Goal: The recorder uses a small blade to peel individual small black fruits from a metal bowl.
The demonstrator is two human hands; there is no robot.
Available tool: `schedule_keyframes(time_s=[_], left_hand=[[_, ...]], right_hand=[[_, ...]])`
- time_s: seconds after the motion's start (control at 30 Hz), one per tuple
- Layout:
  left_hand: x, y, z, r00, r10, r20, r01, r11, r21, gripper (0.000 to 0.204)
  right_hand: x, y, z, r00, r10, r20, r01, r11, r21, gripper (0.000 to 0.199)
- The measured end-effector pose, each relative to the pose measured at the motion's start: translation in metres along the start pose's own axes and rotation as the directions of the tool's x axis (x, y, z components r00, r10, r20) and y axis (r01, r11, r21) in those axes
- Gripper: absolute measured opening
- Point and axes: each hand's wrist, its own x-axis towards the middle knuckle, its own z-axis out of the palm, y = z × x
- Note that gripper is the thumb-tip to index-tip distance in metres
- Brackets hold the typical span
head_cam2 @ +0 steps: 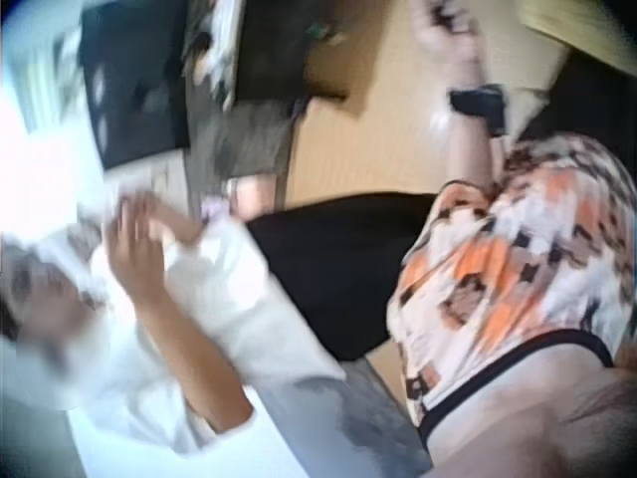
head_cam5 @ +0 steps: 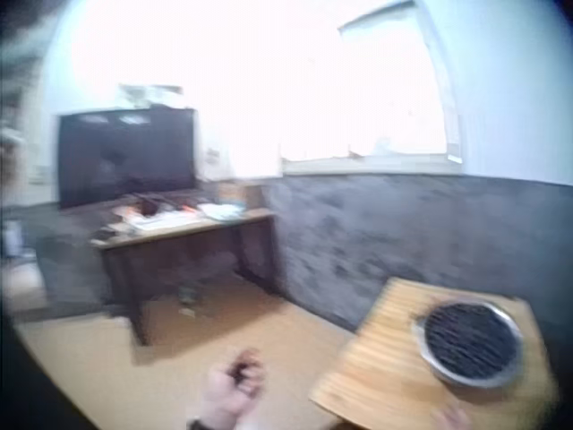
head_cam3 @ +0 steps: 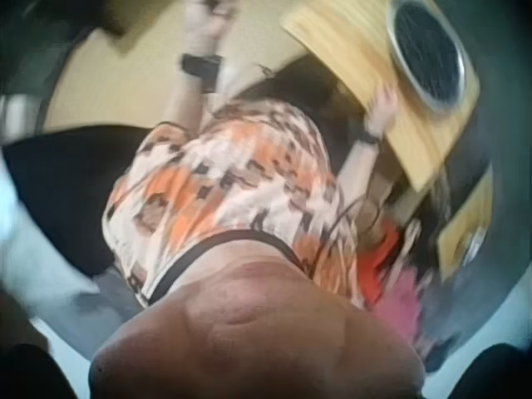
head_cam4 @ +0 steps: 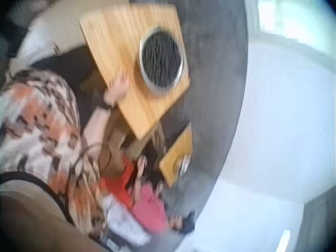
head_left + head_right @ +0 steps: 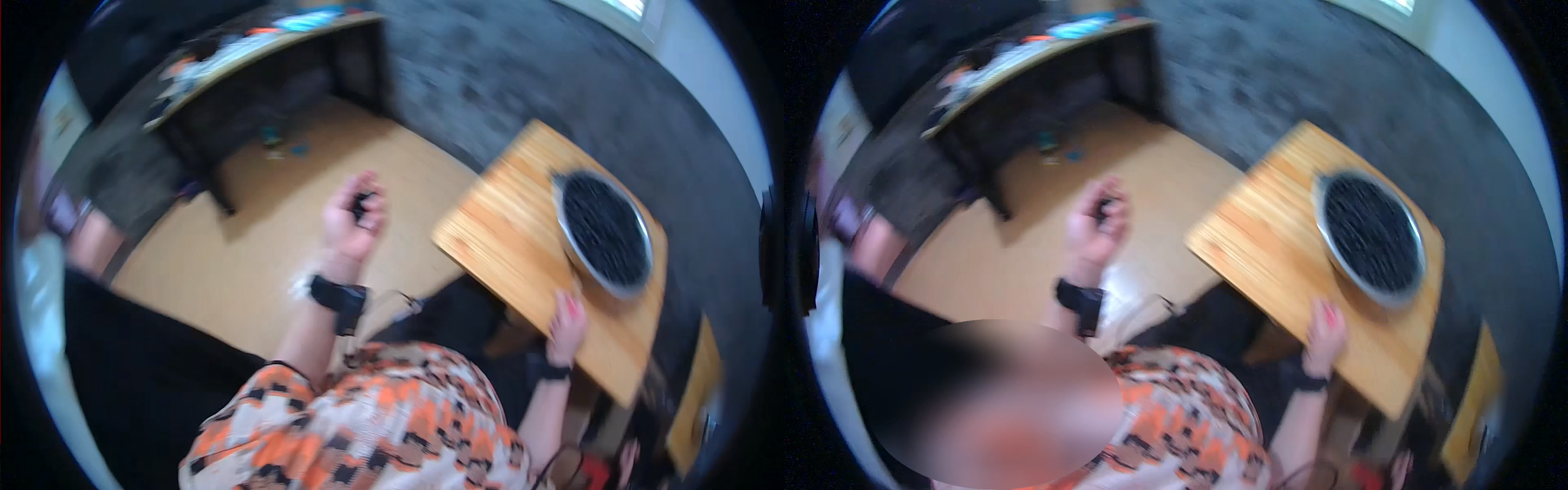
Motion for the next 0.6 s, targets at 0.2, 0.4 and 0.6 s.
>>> schedule_keyframes(time_s=[0.2,0.4,0.6], left_hand=[[0.005,-0.033,-0.013,0.969,-0.217,0.114,0.227,0.970,-0.084,0.031],[0.000,-0.089,0.000,0.930,-0.364,0.052,0.366,0.929,-0.055,0.030],[-0.006,-0.122,0.007,0.859,-0.512,0.019,0.512,0.859,0.017,0.027]], right_hand=[[0.009,-0.014,-0.002,0.987,-0.128,0.095,0.119,0.989,0.090,0.016],[0.045,-0.051,-0.041,0.909,-0.416,-0.035,0.398,0.889,-0.228,0.020],[0.090,-0.092,-0.033,0.848,-0.527,0.053,0.382,0.541,-0.749,0.019]])
